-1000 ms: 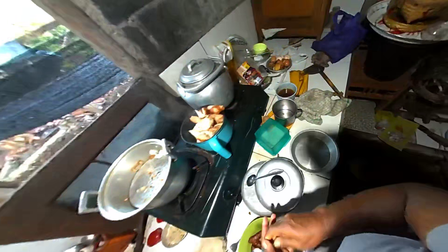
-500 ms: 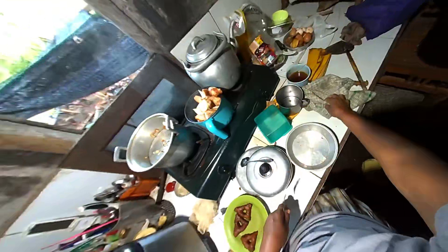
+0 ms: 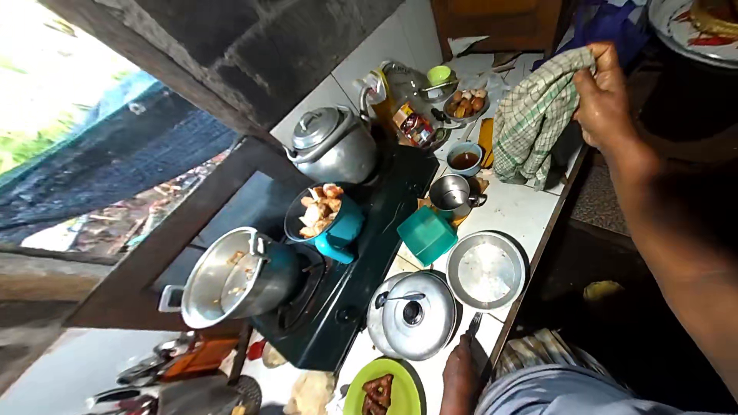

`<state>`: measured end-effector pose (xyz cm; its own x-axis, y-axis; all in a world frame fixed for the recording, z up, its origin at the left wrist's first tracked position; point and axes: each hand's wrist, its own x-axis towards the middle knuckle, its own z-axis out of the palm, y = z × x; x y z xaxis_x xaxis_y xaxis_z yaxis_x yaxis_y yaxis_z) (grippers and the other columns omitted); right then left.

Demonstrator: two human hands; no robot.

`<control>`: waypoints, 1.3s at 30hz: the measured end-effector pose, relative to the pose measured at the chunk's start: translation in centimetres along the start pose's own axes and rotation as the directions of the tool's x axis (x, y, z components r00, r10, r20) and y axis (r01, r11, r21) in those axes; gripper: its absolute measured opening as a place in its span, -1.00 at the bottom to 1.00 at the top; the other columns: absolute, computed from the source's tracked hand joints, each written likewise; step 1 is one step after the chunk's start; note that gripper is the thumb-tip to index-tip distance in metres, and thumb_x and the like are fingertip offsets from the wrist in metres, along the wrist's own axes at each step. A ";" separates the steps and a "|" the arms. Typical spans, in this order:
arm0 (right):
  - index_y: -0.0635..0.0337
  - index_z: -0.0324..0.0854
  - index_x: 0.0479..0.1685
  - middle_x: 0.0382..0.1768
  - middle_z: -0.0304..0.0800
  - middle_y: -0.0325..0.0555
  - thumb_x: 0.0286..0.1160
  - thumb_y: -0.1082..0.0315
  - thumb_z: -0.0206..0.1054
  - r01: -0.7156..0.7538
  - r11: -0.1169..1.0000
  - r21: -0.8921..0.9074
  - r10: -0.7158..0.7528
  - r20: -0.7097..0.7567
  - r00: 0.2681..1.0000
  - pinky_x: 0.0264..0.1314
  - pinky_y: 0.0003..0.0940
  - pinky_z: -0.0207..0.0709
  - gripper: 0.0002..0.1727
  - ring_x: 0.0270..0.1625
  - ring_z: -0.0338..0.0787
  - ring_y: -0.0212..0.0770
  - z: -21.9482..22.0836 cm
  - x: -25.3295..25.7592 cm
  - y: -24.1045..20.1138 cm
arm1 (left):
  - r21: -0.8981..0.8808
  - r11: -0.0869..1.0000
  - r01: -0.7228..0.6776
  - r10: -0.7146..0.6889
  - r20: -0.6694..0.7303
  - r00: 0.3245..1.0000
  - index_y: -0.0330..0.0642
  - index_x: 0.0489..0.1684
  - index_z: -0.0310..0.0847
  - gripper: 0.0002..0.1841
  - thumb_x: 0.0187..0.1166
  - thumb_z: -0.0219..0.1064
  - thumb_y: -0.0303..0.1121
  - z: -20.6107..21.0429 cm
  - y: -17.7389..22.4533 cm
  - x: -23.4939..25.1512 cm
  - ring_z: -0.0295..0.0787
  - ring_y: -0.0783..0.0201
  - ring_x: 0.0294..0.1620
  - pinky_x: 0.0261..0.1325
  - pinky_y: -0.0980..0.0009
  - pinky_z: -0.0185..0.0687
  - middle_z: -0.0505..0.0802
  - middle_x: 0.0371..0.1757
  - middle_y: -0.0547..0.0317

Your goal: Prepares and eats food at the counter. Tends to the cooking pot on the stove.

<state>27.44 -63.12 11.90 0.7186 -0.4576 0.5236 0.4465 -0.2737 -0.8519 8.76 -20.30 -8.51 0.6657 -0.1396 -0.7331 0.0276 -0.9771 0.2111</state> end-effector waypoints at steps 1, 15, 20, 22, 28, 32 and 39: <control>0.30 0.32 0.43 0.23 0.62 -0.09 0.79 0.43 -0.07 0.073 0.997 0.033 -0.073 0.010 0.997 0.26 -0.33 0.69 -0.66 0.20 0.73 -0.36 -0.4 0.2 -1.5 | 0.016 1.000 0.015 -0.015 -0.040 0.999 0.06 0.74 0.29 -0.42 0.68 0.20 -0.36 0.0 0.3 0.1 0.78 -0.19 0.29 0.28 -0.22 0.66 0.78 0.32 -0.18; 0.29 0.28 0.53 0.39 0.61 -0.22 0.80 0.44 -0.10 0.458 0.762 0.458 -0.594 0.210 0.777 0.45 -0.50 0.56 -0.60 0.42 0.62 -0.41 -1.1 -9.1 -10.4 | -0.255 0.527 -0.811 0.630 -0.523 0.574 -0.44 0.73 0.19 -0.16 0.50 0.50 -0.19 -5.2 5.6 -10.2 0.70 0.08 0.43 0.41 0.14 0.70 0.58 0.58 -0.27; 0.24 0.48 0.39 0.01 0.78 -0.42 0.62 0.48 -0.04 -0.212 0.903 0.373 0.028 0.442 0.897 0.17 -0.68 0.63 -0.58 0.01 0.74 -0.65 6.5 -16.7 -18.5 | -0.142 0.307 -0.941 0.484 -0.828 0.283 -0.72 0.33 0.40 -0.35 0.41 0.44 -0.29 -7.1 7.7 -14.2 0.77 0.38 0.20 0.35 0.48 0.60 0.80 0.13 -0.30; 0.17 0.49 0.50 0.12 0.83 -0.44 0.80 0.21 0.07 -0.271 0.871 0.410 -0.010 0.567 0.824 0.30 -0.52 0.68 -0.58 0.14 0.78 -0.57 7.7 -17.9 -15.3 | -0.282 0.283 -0.917 0.294 -0.884 0.363 -0.74 0.19 0.51 -0.60 0.56 0.17 -0.49 -6.9 6.7 -14.6 0.74 0.44 0.14 0.34 0.58 0.53 0.81 0.05 -0.24; 0.39 0.07 0.80 0.68 0.47 -0.10 0.33 -0.52 0.28 -0.473 0.868 0.151 0.074 0.902 0.424 0.55 -0.29 0.58 0.26 0.61 0.57 -0.32 6.6 -23.1 -7.9 | -0.533 0.229 -0.815 -0.169 -0.846 0.506 -0.48 0.08 0.64 -0.76 0.54 0.25 -0.54 -8.5 3.1 -18.4 0.74 0.64 0.04 0.24 0.58 0.65 0.85 -0.07 0.30; 0.38 0.26 0.67 0.36 0.75 -0.23 0.11 0.03 0.70 -0.531 0.847 -0.027 0.190 0.948 0.255 0.41 -0.48 0.67 0.08 0.36 0.75 -0.48 7.5 -26.8 -8.3 | -0.478 -0.008 -0.879 -0.180 -0.864 0.471 -0.19 0.03 0.67 -0.74 0.72 0.02 -0.54 -9.7 3.2 -18.5 0.80 0.58 0.06 0.28 0.47 0.70 0.89 -0.08 0.44; 0.32 0.65 0.39 0.23 0.74 0.10 0.38 0.37 0.49 -0.269 0.954 -0.136 0.177 0.975 0.135 0.21 -0.33 0.66 -0.48 0.13 0.78 -0.21 11.0 -25.8 -7.1 | -0.358 -0.262 -0.896 -0.247 -0.873 0.421 0.12 -0.20 0.82 -0.88 0.58 0.33 -0.30 -12.1 2.0 -21.6 0.88 0.53 -0.08 0.10 0.48 0.80 0.95 -0.18 0.41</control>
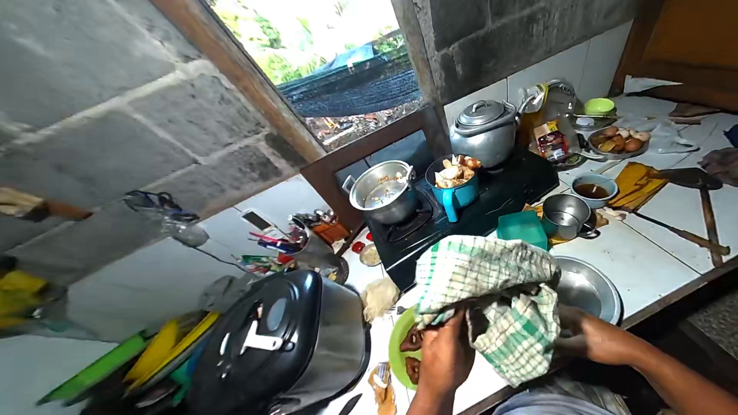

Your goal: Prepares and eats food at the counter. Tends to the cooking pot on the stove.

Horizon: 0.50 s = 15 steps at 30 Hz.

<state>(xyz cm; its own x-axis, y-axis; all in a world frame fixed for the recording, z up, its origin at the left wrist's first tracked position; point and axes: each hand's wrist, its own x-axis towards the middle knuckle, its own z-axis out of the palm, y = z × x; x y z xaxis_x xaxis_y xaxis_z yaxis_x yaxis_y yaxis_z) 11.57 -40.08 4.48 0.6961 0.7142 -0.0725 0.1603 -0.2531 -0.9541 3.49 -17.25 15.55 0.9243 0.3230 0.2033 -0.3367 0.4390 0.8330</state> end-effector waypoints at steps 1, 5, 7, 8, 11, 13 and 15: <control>0.27 0.67 0.37 0.27 0.70 0.09 0.39 0.31 0.48 0.021 1.000 -0.011 -0.021 -0.012 1.000 0.22 -0.37 0.68 -0.49 0.17 0.77 -0.24 0.3 0.6 0.2 | -0.039 0.999 -0.012 0.012 0.009 1.000 0.13 -0.21 0.86 -0.90 0.49 0.45 -0.18 -0.4 0.4 0.3 0.89 0.51 -0.09 0.07 0.48 0.81 0.95 -0.19 0.38; 0.48 0.66 0.25 0.21 0.77 0.20 0.47 0.55 0.31 0.073 0.997 0.004 -0.071 -0.189 0.979 0.28 -0.22 0.67 -0.63 0.13 0.81 -0.13 0.6 3.0 -0.6 | -0.066 0.987 -0.150 0.159 0.169 0.973 0.19 -0.11 0.92 -0.80 0.49 0.42 -0.08 -2.5 1.9 1.6 0.87 0.58 0.00 0.13 0.56 0.76 0.96 -0.10 0.44; 0.37 0.55 0.32 0.10 0.79 -0.06 0.60 0.49 0.16 0.078 0.991 0.105 -0.038 -0.340 0.940 0.09 -0.31 0.76 -0.65 0.01 0.83 -0.34 -1.1 4.5 -2.5 | -0.048 0.979 -0.196 0.202 0.162 0.966 0.18 -0.11 0.92 -0.82 0.48 0.43 -0.13 -4.0 2.7 2.0 0.87 0.59 0.00 0.12 0.58 0.76 0.97 -0.10 0.44; 0.28 0.49 0.36 0.06 0.76 -0.18 0.71 0.38 0.11 0.112 0.978 0.176 -0.033 -0.401 0.916 -0.02 -0.34 0.77 -0.67 -0.02 0.80 -0.40 -2.5 4.9 -3.8 | -0.028 0.980 -0.196 0.198 0.144 0.970 0.18 -0.12 0.92 -0.83 0.45 0.45 -0.13 -5.1 2.8 2.4 0.87 0.58 -0.02 0.11 0.56 0.77 0.97 -0.11 0.43; -0.07 0.46 0.33 -0.01 0.81 -0.40 0.76 0.28 0.00 0.297 0.911 0.287 -0.102 -0.541 0.835 -0.05 -0.29 0.83 -0.71 -0.05 0.85 -0.40 -6.6 5.9 -8.1 | 0.059 0.991 -0.121 0.119 0.040 0.992 0.19 -0.23 0.88 -0.79 0.32 0.54 -0.01 -8.2 1.9 4.2 0.89 0.51 -0.14 -0.02 0.47 0.83 0.96 -0.22 0.38; -0.23 0.41 0.30 -0.02 0.76 -0.49 0.79 0.31 -0.15 0.407 0.886 0.221 -0.222 -0.568 0.792 -0.04 -0.40 0.78 -0.68 -0.07 0.81 -0.47 -8.7 6.6 -11.6 | 0.047 0.997 -0.064 0.062 0.041 0.997 0.16 -0.17 0.84 -0.73 0.33 0.56 0.04 -10.0 0.2 5.7 0.89 0.45 -0.09 0.05 0.38 0.83 0.95 -0.18 0.34; -0.24 0.39 0.29 0.06 0.76 -0.48 0.83 0.31 -0.21 0.521 0.848 0.098 -0.381 -0.571 0.727 -0.01 -0.46 0.76 -0.68 -0.02 0.81 -0.49 -9.9 7.9 -15.3 | 0.049 0.999 0.001 -0.003 0.044 0.999 0.14 -0.14 0.83 -0.78 0.46 0.49 -0.01 -11.1 -1.6 6.9 0.89 0.45 -0.09 0.08 0.36 0.82 0.95 -0.18 0.36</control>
<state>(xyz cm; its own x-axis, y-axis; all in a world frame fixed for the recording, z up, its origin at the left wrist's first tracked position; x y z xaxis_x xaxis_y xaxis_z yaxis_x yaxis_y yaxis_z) 21.57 -37.05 21.40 0.8450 0.2428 0.4766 0.4300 0.2214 -0.8752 8.45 -6.43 9.90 0.9325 0.2842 0.2230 -0.3263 0.3979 0.8574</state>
